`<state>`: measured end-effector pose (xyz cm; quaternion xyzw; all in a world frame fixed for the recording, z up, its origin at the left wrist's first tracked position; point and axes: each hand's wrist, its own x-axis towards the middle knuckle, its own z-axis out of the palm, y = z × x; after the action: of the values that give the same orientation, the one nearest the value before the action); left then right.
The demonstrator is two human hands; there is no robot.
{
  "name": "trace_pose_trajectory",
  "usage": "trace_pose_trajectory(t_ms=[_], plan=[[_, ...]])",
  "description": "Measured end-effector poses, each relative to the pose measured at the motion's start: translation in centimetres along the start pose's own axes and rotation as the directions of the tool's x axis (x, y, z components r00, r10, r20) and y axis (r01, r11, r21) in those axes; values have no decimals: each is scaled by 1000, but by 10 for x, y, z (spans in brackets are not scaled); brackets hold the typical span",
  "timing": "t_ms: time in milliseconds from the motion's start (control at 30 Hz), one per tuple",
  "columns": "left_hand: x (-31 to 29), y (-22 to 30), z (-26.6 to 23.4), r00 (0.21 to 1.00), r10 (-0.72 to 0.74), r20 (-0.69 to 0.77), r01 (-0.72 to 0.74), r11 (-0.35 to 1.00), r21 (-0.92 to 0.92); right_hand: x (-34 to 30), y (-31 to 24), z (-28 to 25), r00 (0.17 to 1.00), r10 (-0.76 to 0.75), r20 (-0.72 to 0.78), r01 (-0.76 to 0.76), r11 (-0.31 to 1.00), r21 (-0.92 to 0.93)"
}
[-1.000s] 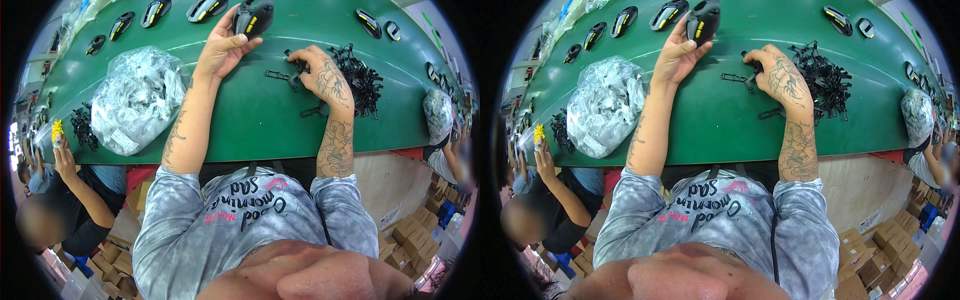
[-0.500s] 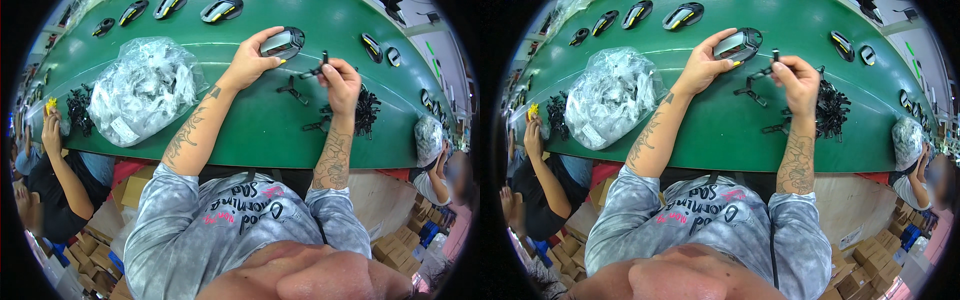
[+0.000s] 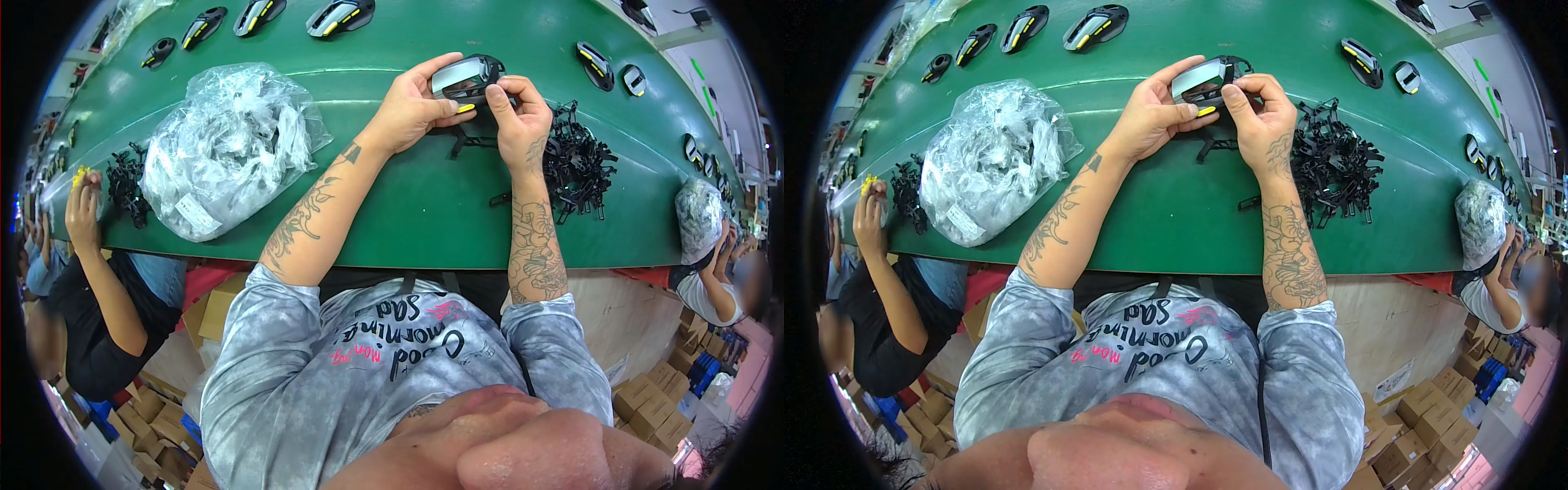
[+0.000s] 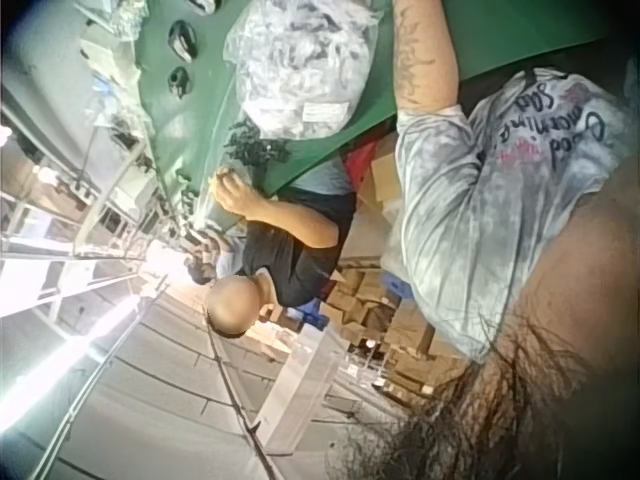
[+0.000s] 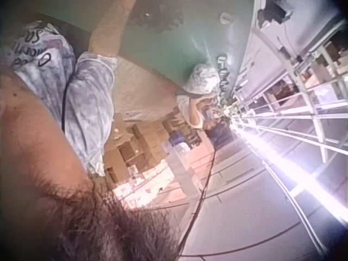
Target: The recorder is assembling computer mice on a factory conveyor belt, attaching components and placing them in plastic bags.
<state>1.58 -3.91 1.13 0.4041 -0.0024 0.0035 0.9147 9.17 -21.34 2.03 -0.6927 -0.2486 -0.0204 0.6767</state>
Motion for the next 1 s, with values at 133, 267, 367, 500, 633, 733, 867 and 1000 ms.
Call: trace_pose_trajectory(t_ms=[133, 267, 367, 500, 633, 733, 867, 1000], plan=[[1, -3, -2, 999, 26, 45, -27, 999, 38, 1, 0, -3, 982, 185, 37, -189, 947, 260], [1, -3, -6, 999, 7, 42, -10, 998, 67, 3, -1, 2, 999, -15, -41, 8, 984, -179], [2, -6, -10, 998, 6, 58, -8, 999, 37, 2, -1, 0, 997, -72, -4, 72, 991, -110], [3, -3, -7, 997, 16, 73, -20, 999, 46, 3, 3, -4, 999, -32, -6, 32, 999, 13], [2, -5, -4, 997, 36, 75, -41, 997, 65, 4, 16, -9, 999, 32, 8, -33, 982, 185], [1, -5, -6, 1000, 20, 16, -22, 995, 97, 2, 8, -5, 968, 236, -81, -155, 825, 544], [3, -7, -4, 999, 15, 42, -18, 997, 74, 3, 6, -4, 999, -37, -23, 40, 989, 140], [2, -7, -7, 998, 24, 59, -31, 992, 126, 1, 0, 6, 997, -27, -67, 20, 994, -104]])
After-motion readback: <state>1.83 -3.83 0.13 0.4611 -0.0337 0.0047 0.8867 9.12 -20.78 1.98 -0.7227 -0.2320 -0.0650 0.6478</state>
